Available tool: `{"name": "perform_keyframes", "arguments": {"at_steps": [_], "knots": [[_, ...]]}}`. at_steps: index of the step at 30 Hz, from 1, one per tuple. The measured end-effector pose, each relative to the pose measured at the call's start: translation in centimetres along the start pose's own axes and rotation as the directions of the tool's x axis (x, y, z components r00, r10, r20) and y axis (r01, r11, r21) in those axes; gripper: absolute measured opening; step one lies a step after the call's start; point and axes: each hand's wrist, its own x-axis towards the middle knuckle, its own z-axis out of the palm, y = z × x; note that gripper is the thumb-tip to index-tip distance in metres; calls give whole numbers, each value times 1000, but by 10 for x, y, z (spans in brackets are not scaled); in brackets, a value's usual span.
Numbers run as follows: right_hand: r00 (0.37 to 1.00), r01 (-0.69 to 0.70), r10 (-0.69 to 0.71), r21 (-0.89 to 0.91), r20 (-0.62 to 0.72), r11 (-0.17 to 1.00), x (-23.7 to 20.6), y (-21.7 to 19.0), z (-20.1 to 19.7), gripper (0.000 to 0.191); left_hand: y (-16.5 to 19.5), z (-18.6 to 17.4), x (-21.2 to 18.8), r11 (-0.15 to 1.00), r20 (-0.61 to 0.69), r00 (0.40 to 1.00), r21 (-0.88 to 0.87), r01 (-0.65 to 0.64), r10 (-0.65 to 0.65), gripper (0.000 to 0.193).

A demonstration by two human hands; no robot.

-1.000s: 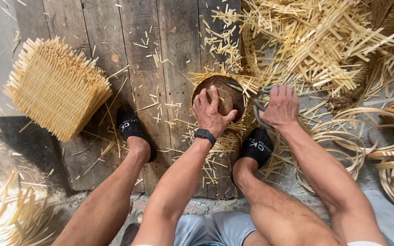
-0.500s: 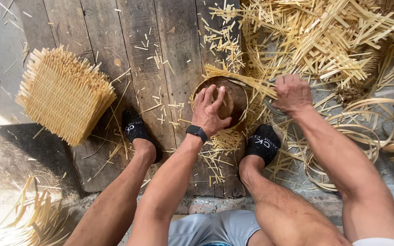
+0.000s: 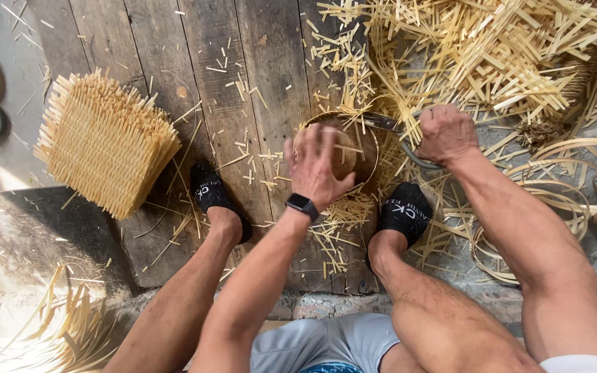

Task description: The person sits on the floor assembling a woven bamboo basket. They trim bamboo strips with scissors, press a woven bamboo panel over a round wooden mold, fit a thin bamboo rim hoop around the panel edge, and bend and join the rim strips by hand to secure the basket shape.

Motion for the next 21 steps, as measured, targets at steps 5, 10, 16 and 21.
{"name": "perform_keyframes", "arguments": {"at_steps": [5,10,16,21], "knots": [[998,-17,21,75,-59,997,-8,1,-5,17,21,16,-3,956,-107,956,-143,255,-272,115],[973,-30,28,-8,-229,1000,-3,-11,-11,32,13,29,-2,978,-63,984,-134,159,-168,115],[967,-84,81,4,241,996,-5,3,-3,46,-1,21,-4,992,6,998,-112,55,-55,117],[988,-131,119,135,97,982,-17,17,-24,56,-8,17,-5,987,16,1000,-162,3,0,116]]}}
